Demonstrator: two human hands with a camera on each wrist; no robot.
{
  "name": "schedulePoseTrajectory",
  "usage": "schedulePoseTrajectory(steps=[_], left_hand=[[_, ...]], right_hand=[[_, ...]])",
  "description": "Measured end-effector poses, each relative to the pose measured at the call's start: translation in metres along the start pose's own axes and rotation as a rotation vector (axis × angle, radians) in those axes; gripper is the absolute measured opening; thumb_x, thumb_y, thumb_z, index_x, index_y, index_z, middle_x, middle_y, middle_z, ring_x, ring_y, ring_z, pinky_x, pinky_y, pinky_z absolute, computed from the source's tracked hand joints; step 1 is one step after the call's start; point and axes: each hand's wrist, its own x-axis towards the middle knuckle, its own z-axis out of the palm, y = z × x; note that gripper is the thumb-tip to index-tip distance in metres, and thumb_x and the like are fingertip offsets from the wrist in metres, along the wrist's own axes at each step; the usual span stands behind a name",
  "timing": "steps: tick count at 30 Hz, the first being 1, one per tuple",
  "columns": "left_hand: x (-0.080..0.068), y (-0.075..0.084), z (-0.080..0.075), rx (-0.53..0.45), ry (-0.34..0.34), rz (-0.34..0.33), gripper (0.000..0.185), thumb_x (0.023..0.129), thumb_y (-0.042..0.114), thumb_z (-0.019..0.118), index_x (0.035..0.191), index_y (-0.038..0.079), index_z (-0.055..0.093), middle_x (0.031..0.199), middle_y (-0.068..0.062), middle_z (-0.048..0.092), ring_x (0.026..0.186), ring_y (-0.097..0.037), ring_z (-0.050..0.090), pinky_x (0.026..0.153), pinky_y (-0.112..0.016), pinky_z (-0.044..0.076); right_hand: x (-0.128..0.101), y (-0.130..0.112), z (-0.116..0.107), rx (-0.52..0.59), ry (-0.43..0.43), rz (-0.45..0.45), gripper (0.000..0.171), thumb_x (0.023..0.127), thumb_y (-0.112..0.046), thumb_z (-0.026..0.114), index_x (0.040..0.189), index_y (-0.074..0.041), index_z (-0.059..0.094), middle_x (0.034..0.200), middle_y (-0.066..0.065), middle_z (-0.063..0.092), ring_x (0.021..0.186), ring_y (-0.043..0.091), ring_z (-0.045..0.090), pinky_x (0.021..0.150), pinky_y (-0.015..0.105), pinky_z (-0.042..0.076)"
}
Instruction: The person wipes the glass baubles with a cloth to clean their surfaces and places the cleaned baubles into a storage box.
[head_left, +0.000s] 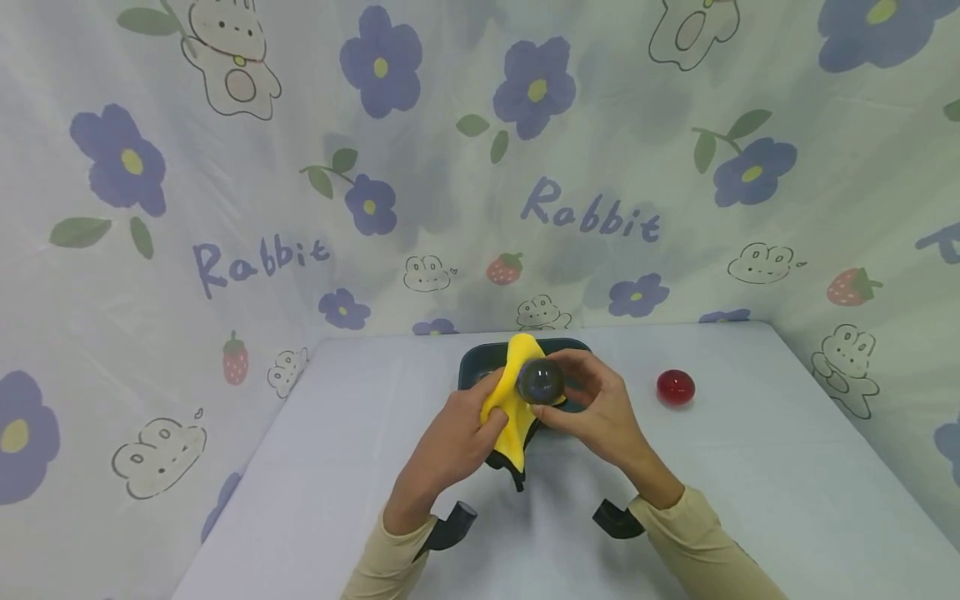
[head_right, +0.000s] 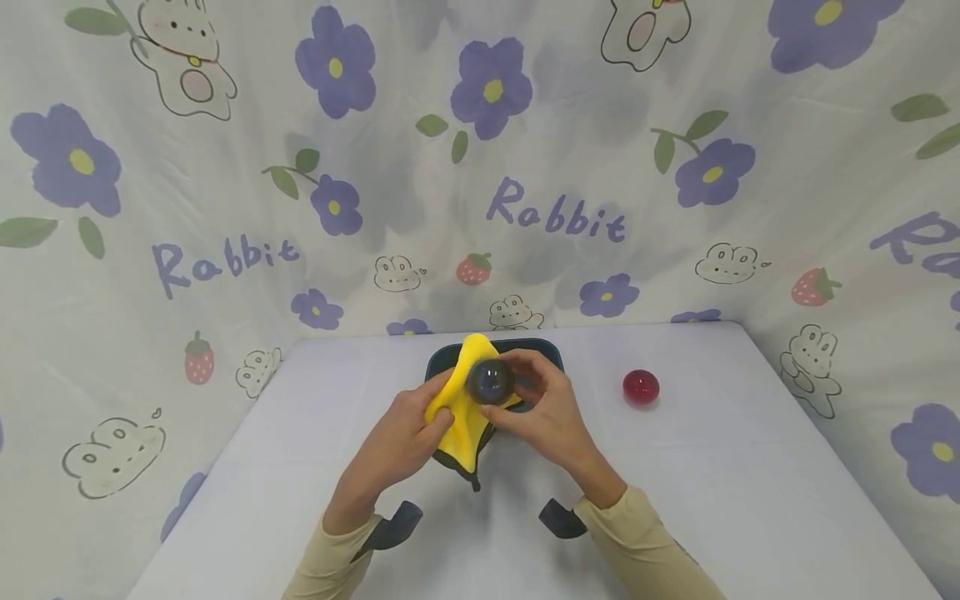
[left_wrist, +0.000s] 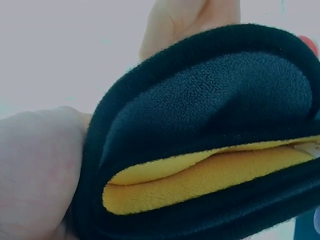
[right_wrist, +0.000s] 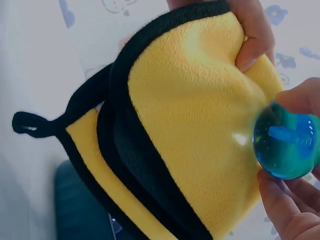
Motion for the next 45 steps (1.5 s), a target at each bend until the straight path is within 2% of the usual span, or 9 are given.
schedulePoseTrajectory(steps=[7, 9, 14, 16, 22, 25, 33, 37, 45], left_hand=[[-0.002, 0.002, 0.001, 0.006, 0.000, -0.002, 0.051, 0.097, 0.012, 0.048, 0.148, 0.009, 0.053, 0.104, -0.003, 0.069, 0.080, -0.011, 0.062, 0.070, -0.021, 0.054], [-0.002, 0.003, 0.000, 0.013, 0.011, 0.005, 0.052, 0.097, 0.012, 0.049, 0.149, 0.009, 0.052, 0.104, -0.004, 0.069, 0.080, -0.012, 0.061, 0.071, -0.021, 0.054], [-0.004, 0.006, 0.000, 0.045, 0.041, 0.023, 0.052, 0.097, 0.011, 0.050, 0.149, 0.007, 0.053, 0.104, -0.005, 0.070, 0.079, -0.012, 0.061, 0.070, -0.021, 0.054], [-0.005, 0.007, 0.000, 0.052, 0.050, 0.029, 0.052, 0.096, 0.011, 0.050, 0.148, 0.006, 0.053, 0.104, -0.005, 0.070, 0.080, -0.012, 0.061, 0.071, -0.021, 0.054], [-0.006, 0.009, 0.001, 0.069, 0.088, 0.052, 0.053, 0.096, 0.009, 0.052, 0.148, 0.006, 0.054, 0.103, -0.004, 0.070, 0.075, -0.010, 0.058, 0.068, -0.021, 0.053], [-0.006, 0.009, 0.001, 0.076, 0.109, 0.066, 0.053, 0.095, 0.008, 0.053, 0.148, 0.008, 0.055, 0.099, -0.003, 0.068, 0.070, -0.009, 0.055, 0.064, -0.020, 0.052], [-0.006, 0.009, 0.002, 0.105, 0.141, 0.089, 0.052, 0.094, 0.007, 0.054, 0.146, 0.011, 0.058, 0.095, -0.001, 0.067, 0.067, -0.007, 0.052, 0.063, -0.021, 0.050], [-0.007, 0.009, 0.002, 0.132, 0.148, 0.110, 0.052, 0.094, 0.006, 0.055, 0.146, 0.010, 0.058, 0.099, -0.002, 0.068, 0.064, -0.006, 0.050, 0.062, -0.020, 0.049], [-0.004, 0.005, 0.006, 0.193, 0.131, 0.129, 0.052, 0.095, 0.005, 0.054, 0.147, 0.011, 0.057, 0.122, -0.005, 0.070, 0.062, -0.005, 0.047, 0.061, -0.019, 0.048]], right_hand=[[0.001, 0.006, -0.003, -0.063, 0.033, 0.030, 0.059, 0.078, -0.007, 0.086, 0.132, -0.012, 0.062, 0.131, 0.006, 0.067, 0.119, 0.026, 0.067, 0.105, 0.046, 0.055], [0.002, 0.008, -0.003, -0.091, 0.037, 0.033, 0.059, 0.079, -0.010, 0.087, 0.132, -0.014, 0.063, 0.130, 0.005, 0.068, 0.119, 0.025, 0.067, 0.105, 0.043, 0.055], [0.003, 0.011, -0.003, -0.138, 0.034, 0.059, 0.059, 0.079, -0.016, 0.088, 0.133, -0.015, 0.064, 0.126, 0.005, 0.071, 0.114, 0.022, 0.068, 0.100, 0.026, 0.054], [0.003, 0.012, -0.003, -0.144, 0.030, 0.075, 0.060, 0.078, -0.016, 0.088, 0.133, -0.013, 0.065, 0.124, 0.006, 0.071, 0.112, 0.022, 0.067, 0.099, 0.025, 0.054], [0.004, 0.013, -0.002, -0.137, -0.001, 0.106, 0.059, 0.079, -0.017, 0.088, 0.133, -0.011, 0.064, 0.124, 0.008, 0.070, 0.110, 0.025, 0.068, 0.103, 0.046, 0.056], [0.003, 0.013, -0.002, -0.147, -0.021, 0.112, 0.059, 0.079, -0.020, 0.088, 0.132, -0.011, 0.064, 0.124, 0.009, 0.070, 0.108, 0.025, 0.069, 0.103, 0.051, 0.055], [0.003, 0.014, 0.001, -0.181, -0.057, 0.118, 0.062, 0.074, -0.022, 0.092, 0.130, -0.011, 0.066, 0.119, 0.006, 0.071, 0.100, 0.020, 0.071, 0.096, 0.041, 0.060], [0.001, 0.014, 0.003, -0.192, -0.070, 0.096, 0.063, 0.073, -0.024, 0.093, 0.130, -0.012, 0.067, 0.119, 0.005, 0.072, 0.100, 0.020, 0.073, 0.094, 0.043, 0.060], [-0.003, 0.006, 0.008, -0.190, -0.122, 0.048, 0.063, 0.072, -0.028, 0.094, 0.129, -0.019, 0.070, 0.124, -0.002, 0.073, 0.106, 0.017, 0.073, 0.092, 0.038, 0.061]])
